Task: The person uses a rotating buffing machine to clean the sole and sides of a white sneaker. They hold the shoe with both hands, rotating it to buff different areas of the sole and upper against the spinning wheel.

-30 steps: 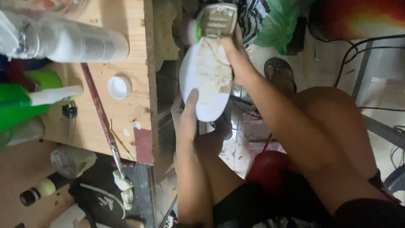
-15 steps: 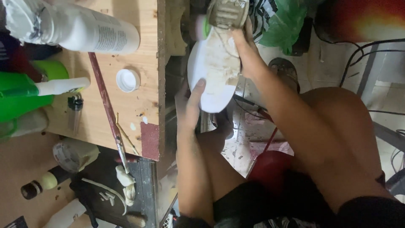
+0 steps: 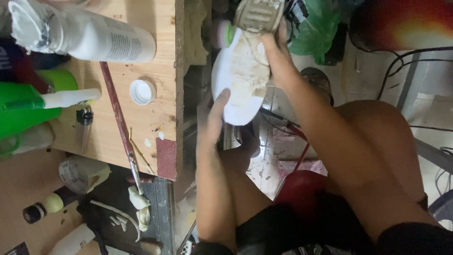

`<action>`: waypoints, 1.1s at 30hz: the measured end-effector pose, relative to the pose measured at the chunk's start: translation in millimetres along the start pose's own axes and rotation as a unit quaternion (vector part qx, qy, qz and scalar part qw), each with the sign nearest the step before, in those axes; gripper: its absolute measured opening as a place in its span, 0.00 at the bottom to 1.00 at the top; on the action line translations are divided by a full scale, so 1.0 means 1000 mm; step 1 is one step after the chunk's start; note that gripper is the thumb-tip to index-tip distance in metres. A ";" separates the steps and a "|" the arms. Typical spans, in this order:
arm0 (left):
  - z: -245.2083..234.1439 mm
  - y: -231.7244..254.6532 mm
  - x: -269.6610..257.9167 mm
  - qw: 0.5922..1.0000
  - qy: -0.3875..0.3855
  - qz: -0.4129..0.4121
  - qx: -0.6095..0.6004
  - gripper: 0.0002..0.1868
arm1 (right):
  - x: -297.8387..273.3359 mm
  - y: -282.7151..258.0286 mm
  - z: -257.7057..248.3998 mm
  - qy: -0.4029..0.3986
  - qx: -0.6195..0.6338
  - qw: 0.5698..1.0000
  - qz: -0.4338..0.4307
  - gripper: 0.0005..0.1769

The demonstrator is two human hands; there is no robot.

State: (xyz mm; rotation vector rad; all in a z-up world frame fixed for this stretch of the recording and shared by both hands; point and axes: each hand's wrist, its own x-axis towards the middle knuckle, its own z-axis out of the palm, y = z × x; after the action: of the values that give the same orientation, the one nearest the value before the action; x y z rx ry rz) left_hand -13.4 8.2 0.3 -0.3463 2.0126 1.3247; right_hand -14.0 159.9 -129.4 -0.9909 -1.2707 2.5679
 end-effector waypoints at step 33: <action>-0.035 -0.028 -0.018 0.995 -0.028 0.057 0.074 0.28 | -0.035 0.018 0.013 -0.011 -0.073 0.996 -0.040 0.51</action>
State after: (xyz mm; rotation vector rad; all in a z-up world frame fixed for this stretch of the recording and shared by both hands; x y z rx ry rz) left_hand 0.9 -37.9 0.9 -0.1261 2.0954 1.2290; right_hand 8.9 127.0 -119.3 -0.9158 -1.4921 2.4621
